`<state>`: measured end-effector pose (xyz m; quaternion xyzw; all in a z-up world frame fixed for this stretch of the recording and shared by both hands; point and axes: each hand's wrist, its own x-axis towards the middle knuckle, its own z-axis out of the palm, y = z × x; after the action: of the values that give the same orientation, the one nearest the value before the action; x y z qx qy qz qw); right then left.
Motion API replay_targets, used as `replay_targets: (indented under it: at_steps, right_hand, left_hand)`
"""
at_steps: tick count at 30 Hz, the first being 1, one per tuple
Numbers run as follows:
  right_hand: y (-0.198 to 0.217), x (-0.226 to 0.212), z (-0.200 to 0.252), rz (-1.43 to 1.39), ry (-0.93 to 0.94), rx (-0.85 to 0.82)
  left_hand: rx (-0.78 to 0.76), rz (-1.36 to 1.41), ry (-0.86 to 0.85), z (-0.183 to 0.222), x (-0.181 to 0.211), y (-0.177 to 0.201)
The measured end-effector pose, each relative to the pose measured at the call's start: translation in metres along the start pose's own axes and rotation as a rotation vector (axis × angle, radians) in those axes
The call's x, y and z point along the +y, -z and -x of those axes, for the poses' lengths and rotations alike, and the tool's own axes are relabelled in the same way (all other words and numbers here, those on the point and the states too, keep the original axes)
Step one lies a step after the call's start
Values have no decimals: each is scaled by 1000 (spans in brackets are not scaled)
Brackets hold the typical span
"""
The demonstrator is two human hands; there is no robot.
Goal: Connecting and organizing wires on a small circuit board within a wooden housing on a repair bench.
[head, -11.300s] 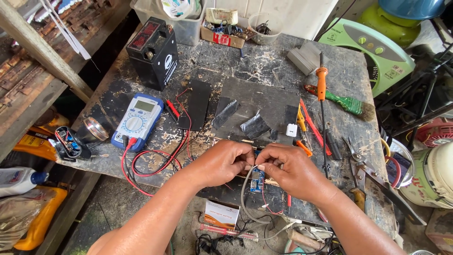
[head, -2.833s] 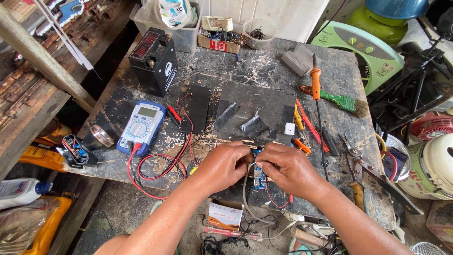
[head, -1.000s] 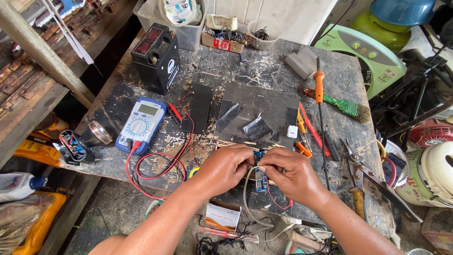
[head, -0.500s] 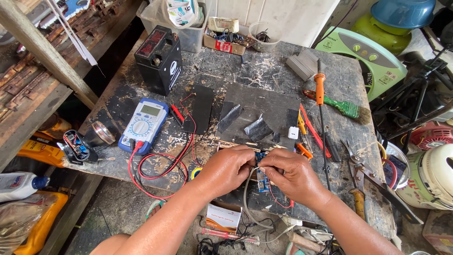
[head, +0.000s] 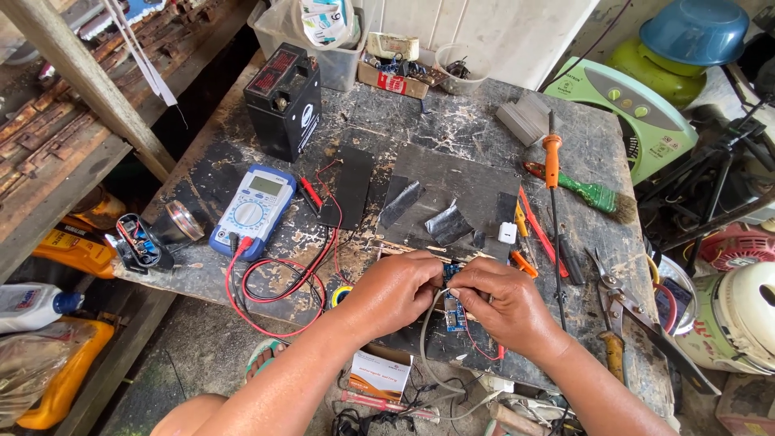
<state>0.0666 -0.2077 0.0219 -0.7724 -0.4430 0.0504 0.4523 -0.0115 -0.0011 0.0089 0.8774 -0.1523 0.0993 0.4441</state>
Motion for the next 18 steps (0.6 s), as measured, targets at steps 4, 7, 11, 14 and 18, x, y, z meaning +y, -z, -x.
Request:
replay_targets:
  at_steps: [4, 7, 11, 14, 18]
  right_hand:
    - [1, 4, 3, 10, 53, 1]
    - [1, 7, 8, 169, 88, -82]
    - [-1, 5, 8, 187, 76, -49]
    - [-3, 6, 10, 186, 76, -40]
    - [-3, 2, 9, 153, 56, -36]
  left_hand:
    - [4, -22, 1, 2, -5, -5]
    - [24, -50, -15, 2, -15, -15]
    - [22, -70, -24, 3, -15, -14]
    - [25, -70, -27, 3, -15, -14]
    - [29, -60, -28, 3, -15, -15]
